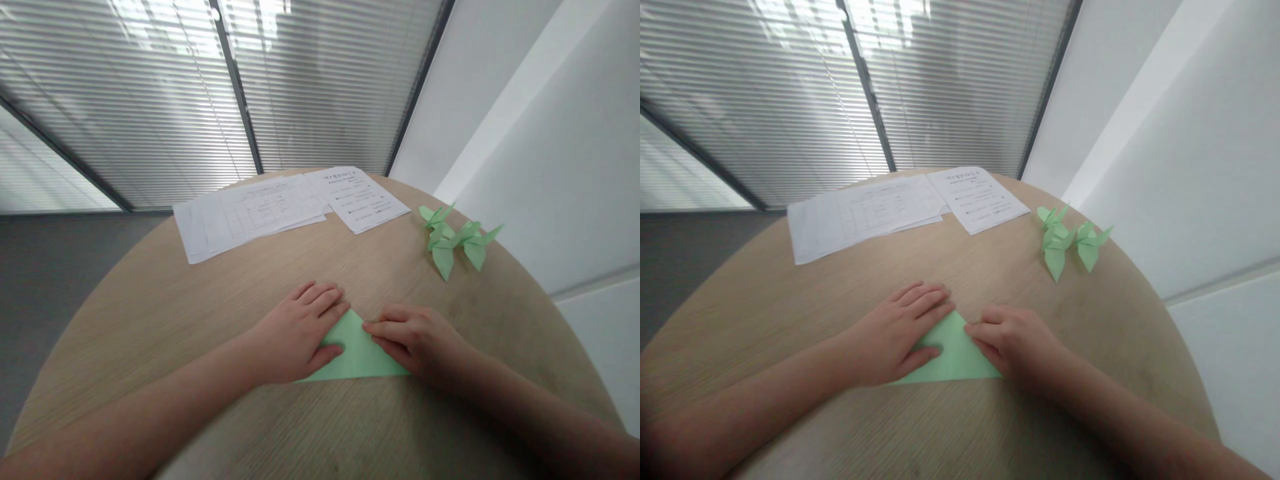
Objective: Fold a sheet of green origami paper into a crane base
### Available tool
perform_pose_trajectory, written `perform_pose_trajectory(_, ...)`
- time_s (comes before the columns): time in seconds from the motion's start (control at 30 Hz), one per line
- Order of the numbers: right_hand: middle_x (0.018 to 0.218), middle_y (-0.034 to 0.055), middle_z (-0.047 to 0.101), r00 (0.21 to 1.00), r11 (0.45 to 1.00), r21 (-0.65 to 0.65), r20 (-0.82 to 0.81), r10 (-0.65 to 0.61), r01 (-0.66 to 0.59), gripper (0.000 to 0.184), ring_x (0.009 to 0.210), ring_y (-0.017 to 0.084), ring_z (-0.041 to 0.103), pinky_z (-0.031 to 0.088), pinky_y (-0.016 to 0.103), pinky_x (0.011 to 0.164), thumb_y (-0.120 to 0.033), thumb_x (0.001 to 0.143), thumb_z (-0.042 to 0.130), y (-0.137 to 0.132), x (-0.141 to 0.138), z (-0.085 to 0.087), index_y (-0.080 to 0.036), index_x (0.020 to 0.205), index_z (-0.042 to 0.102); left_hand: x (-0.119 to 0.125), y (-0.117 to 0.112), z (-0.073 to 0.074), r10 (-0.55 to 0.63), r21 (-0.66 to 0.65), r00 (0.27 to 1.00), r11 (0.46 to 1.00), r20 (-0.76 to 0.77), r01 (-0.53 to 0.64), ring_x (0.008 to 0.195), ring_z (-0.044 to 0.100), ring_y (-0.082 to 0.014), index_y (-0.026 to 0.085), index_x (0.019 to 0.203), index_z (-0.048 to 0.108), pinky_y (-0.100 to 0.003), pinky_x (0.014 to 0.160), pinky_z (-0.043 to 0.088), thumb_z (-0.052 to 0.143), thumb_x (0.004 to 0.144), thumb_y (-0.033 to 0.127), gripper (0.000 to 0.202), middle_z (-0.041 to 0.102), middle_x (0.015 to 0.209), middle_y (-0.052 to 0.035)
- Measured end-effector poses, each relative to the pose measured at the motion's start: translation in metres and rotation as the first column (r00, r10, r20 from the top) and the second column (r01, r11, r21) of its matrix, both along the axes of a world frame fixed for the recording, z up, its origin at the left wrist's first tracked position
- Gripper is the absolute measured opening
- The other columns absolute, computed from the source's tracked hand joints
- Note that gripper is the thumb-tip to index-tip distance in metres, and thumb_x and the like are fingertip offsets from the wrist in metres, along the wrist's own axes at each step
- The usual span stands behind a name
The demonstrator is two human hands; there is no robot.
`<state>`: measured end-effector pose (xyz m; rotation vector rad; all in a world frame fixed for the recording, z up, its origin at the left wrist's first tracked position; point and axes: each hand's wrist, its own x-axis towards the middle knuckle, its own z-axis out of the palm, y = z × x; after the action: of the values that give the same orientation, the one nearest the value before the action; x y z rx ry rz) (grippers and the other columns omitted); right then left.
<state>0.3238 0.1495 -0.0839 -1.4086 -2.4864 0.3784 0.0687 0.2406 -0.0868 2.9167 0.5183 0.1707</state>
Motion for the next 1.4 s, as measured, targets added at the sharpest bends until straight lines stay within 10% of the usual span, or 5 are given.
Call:
perform_pose_trajectory(0.23, 0.087, 0.0046, 0.07, 1.0, 1.0, -0.013, -0.021, 0.002, -0.002, 0.024, 0.08, 0.016, 0.066, 0.046, 0.026, 0.068, -0.024, 0.103, 0.052, 0.002, 0.0, 0.0, -0.023, 0.11, 0.075, -0.002, -0.007, 0.007, 0.058, 0.081, 0.998, 0.995, -0.033, -0.055, 0.144, 0.038, -0.0402, 0.015, 0.143, 0.054, -0.062, 0.119, 0.024, 0.049, 0.096, 0.064, 0.068, 0.046, 0.155, -0.0188)
perform_pose_trajectory(0.47, 0.088, 0.0049, 0.07, 0.999, 1.0, -0.004, -0.046, 0.009, -0.009, 0.023, 0.077, 0.015, 0.065, 0.046, 0.025, 0.068, -0.024, 0.102, 0.054, 0.003, 0.002, -0.002, -0.023, 0.109, 0.075, 0.0, -0.006, 0.009, -0.128, -0.035, 0.991, 0.991, -0.034, 0.127, 0.143, 0.045, -0.0283, 0.013, 0.147, 0.05, -0.044, 0.121, 0.03, 0.044, 0.103, 0.047, 0.056, 0.053, 0.153, -0.0118)
perform_pose_trajectory(1.4, 0.076, -0.0014, 0.068, 0.98, 0.975, -0.222, 0.188, 0.061, -0.018, 0.029, 0.064, 0.013, 0.062, 0.037, 0.026, 0.056, 0.001, 0.083, 0.059, -0.03, 0.027, 0.04, -0.02, 0.064, 0.064, -0.004, -0.007, 0.006, -0.079, -0.037, 0.995, 0.996, -0.06, 0.076, 0.148, 0.039, -0.0274, 0.018, 0.151, 0.046, -0.045, 0.123, 0.025, 0.042, 0.104, 0.049, 0.056, 0.049, 0.156, -0.0084)
